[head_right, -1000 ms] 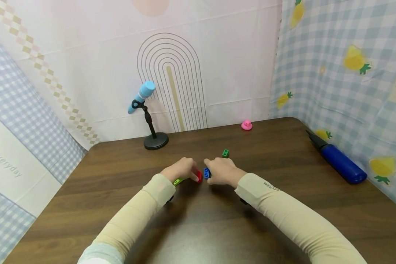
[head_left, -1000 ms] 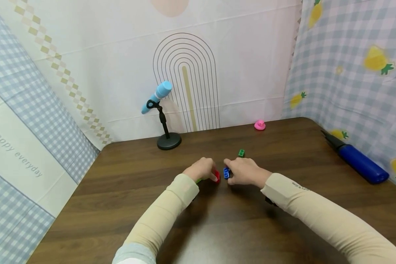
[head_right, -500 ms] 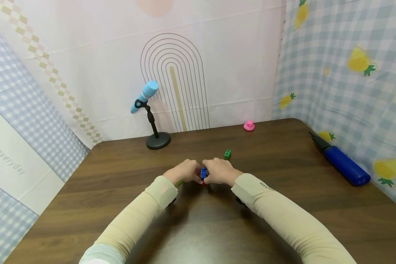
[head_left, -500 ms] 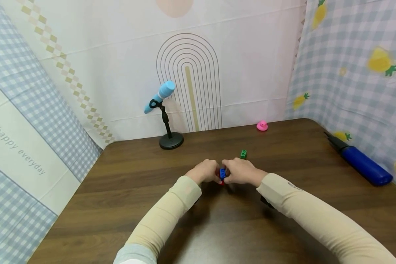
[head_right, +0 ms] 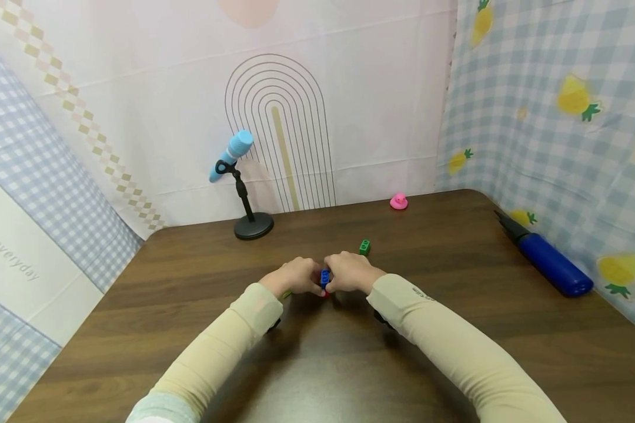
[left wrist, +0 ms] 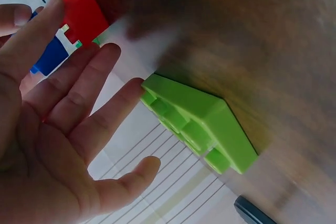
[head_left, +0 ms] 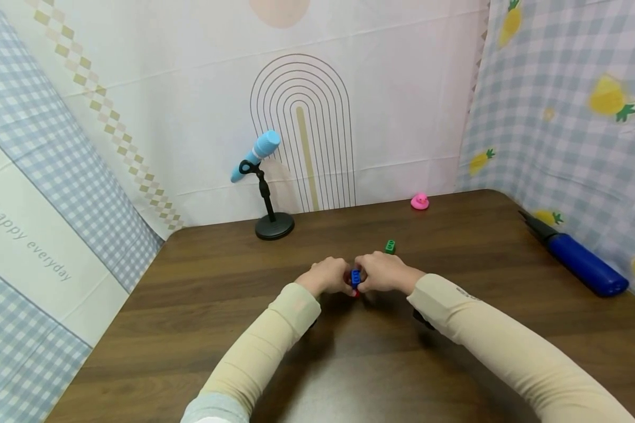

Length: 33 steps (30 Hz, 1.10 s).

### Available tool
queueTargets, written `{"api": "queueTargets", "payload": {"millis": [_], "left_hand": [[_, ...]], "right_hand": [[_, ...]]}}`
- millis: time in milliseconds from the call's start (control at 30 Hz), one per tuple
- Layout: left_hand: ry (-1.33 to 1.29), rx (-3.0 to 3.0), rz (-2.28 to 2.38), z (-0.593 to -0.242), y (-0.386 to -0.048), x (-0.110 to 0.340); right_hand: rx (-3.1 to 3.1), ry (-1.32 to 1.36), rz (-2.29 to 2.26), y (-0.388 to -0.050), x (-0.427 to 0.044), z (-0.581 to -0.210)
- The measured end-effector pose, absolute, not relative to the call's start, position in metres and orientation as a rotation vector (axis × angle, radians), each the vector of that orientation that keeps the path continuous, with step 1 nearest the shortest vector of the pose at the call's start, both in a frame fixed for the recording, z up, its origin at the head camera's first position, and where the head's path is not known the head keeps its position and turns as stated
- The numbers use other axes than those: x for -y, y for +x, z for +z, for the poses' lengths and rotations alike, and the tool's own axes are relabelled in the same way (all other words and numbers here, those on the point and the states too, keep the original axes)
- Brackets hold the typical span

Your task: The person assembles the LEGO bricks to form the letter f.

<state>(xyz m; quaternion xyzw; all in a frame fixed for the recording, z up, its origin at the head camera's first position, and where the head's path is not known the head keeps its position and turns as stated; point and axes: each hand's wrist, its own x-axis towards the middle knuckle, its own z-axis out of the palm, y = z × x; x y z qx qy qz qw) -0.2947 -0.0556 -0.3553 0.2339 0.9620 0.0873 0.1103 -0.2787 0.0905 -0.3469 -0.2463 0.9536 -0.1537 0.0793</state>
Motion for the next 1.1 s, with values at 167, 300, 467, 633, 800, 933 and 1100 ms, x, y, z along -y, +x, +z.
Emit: {"api": "queueTargets", "payload": {"millis": [167, 300, 467, 633, 800, 933, 1100], "left_hand": [[0.690, -2.811, 0.263, -0.355, -0.295, 0.058], [0.698, -2.804, 0.282, -0.353, -0.295, 0.058], [0.721, -2.810, 0.303, -0.350, -0.295, 0.057], [0.724, -2.806, 0.300, -0.351, -0.296, 0.055], [0.705, -2.820, 0.297, -0.352, -0.297, 0.054], [0.680, -2.824, 0.309, -0.351, -0.296, 0.053], [0.640, -2.838, 0.298, -0.351, -0.295, 0.051]], "right_hand": [[-2.839, -0.738, -0.446, -0.280, -0.089, -0.348], [-2.852, -0.746, -0.413, -0.281, -0.088, -0.350], [-2.869, -0.749, -0.374, -0.283, -0.086, -0.350], [-2.878, -0.761, -0.347, -0.285, -0.083, -0.349], [-2.869, -0.745, -0.308, -0.286, -0.079, -0.344], [-2.874, -0.756, -0.246, -0.287, -0.077, -0.340], [-2.871, -0.768, -0.239, -0.287, -0.075, -0.339]]}}
